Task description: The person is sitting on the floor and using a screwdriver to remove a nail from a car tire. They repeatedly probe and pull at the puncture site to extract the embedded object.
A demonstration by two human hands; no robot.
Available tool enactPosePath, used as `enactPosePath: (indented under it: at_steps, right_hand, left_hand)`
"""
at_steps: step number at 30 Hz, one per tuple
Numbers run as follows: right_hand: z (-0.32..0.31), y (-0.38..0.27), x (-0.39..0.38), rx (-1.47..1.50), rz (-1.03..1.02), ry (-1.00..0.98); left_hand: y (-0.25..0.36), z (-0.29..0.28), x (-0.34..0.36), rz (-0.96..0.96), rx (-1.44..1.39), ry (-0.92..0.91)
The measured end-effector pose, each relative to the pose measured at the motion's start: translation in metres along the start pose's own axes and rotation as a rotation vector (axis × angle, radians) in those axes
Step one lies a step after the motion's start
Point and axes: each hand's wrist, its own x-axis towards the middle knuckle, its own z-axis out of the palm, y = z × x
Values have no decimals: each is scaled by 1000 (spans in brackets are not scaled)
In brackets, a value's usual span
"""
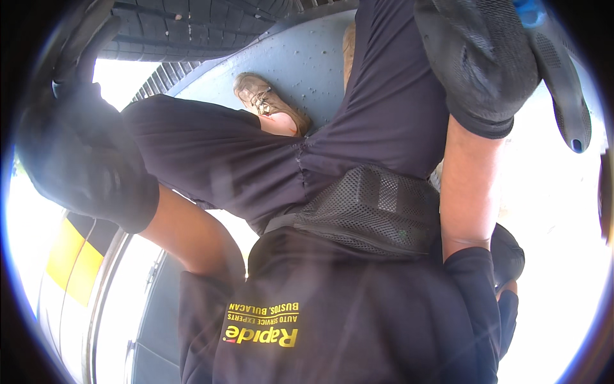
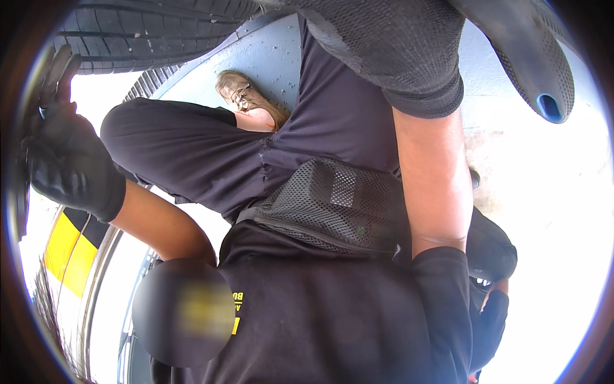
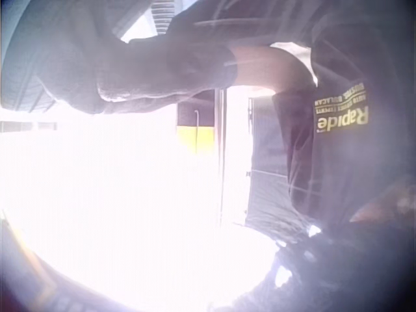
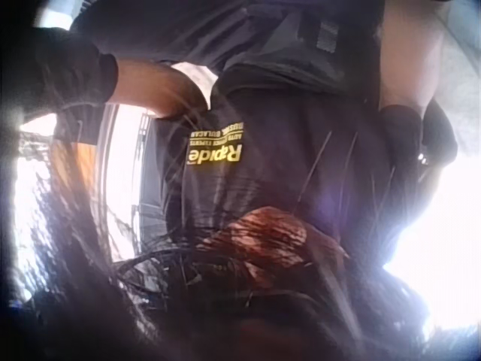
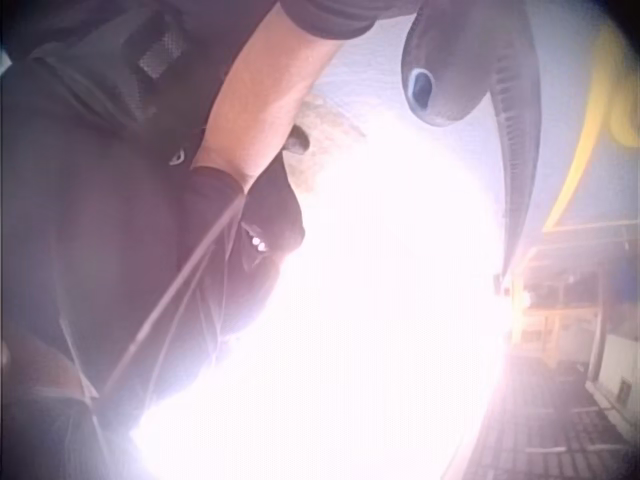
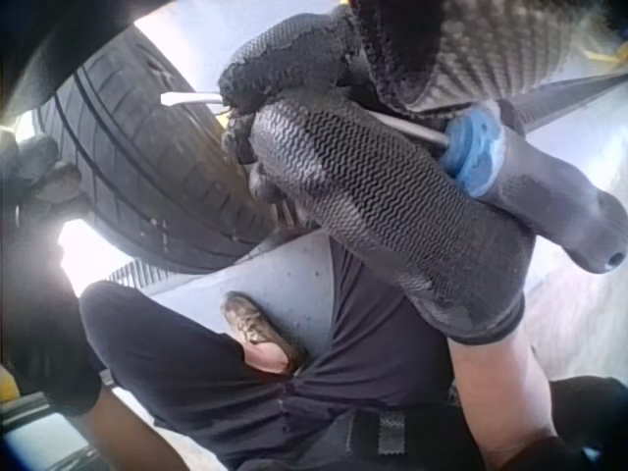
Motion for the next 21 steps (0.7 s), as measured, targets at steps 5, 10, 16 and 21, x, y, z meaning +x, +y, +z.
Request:
enactPosePath:
  at_steps: [5,10,16,21]
  right_hand:
    - [-5,0,-3,-10,-12,5]
    - [-10,-2,-5,-21,-22,-7]
    - [-13,-3,-9,-38,-37,-17]
    - [-17,-6,-9,-61,-56,-23]
  left_hand:
    - [-12,-18,4,155,400,-108]
    - [-15,-44,6,362,948,-224]
    - [-16,-34,5,581,1123,-141]
    - [-16,-6,6,333,642,-88]
